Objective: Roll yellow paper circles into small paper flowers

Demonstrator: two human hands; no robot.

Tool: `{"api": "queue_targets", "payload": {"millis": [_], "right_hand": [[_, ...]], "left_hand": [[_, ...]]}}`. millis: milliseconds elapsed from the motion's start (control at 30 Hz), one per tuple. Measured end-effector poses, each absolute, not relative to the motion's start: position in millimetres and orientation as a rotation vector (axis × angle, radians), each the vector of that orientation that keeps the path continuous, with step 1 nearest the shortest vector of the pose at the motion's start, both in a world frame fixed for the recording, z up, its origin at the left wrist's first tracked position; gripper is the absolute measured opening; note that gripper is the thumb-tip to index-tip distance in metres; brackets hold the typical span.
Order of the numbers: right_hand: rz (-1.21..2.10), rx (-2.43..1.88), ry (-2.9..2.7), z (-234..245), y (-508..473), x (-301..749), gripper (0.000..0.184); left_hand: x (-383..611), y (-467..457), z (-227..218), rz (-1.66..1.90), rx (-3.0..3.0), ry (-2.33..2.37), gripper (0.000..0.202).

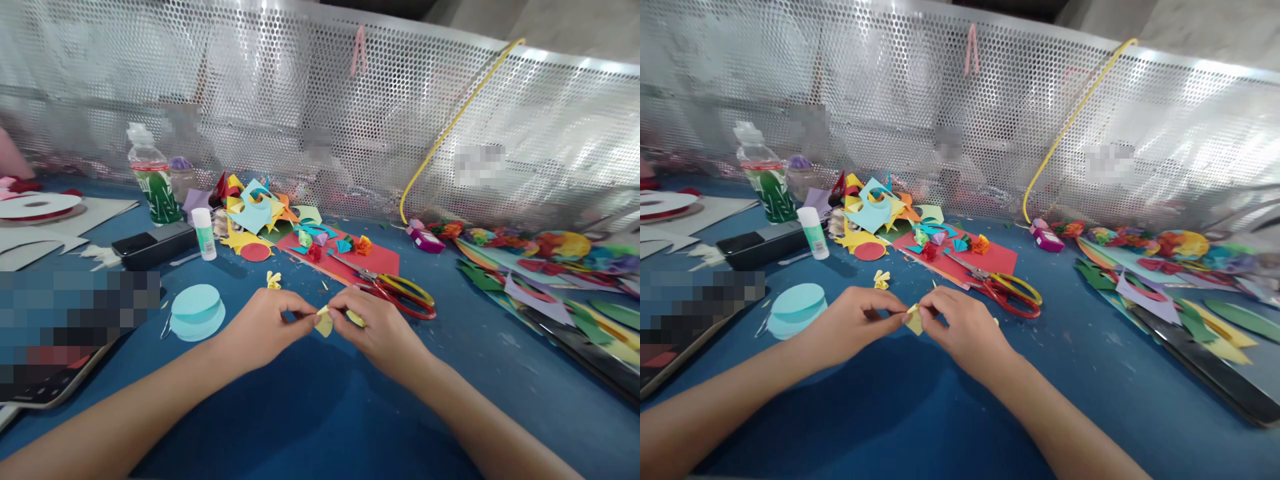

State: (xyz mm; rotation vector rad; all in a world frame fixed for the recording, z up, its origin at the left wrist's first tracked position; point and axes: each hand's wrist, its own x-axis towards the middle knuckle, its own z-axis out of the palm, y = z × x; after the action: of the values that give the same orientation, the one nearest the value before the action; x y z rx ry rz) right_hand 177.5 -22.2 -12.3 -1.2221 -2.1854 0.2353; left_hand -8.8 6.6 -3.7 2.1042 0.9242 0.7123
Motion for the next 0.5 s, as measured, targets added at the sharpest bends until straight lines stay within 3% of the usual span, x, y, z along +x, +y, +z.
{"api": "queue_targets", "payload": {"millis": [500], "right_hand": [[0.01, -1.232, -2.265, -13.3, -23.5, 176.1, 0.016]], "left_hand": [[-5.9, 5.4, -6.5, 0.772, 2.305, 0.891, 0.023]]}}
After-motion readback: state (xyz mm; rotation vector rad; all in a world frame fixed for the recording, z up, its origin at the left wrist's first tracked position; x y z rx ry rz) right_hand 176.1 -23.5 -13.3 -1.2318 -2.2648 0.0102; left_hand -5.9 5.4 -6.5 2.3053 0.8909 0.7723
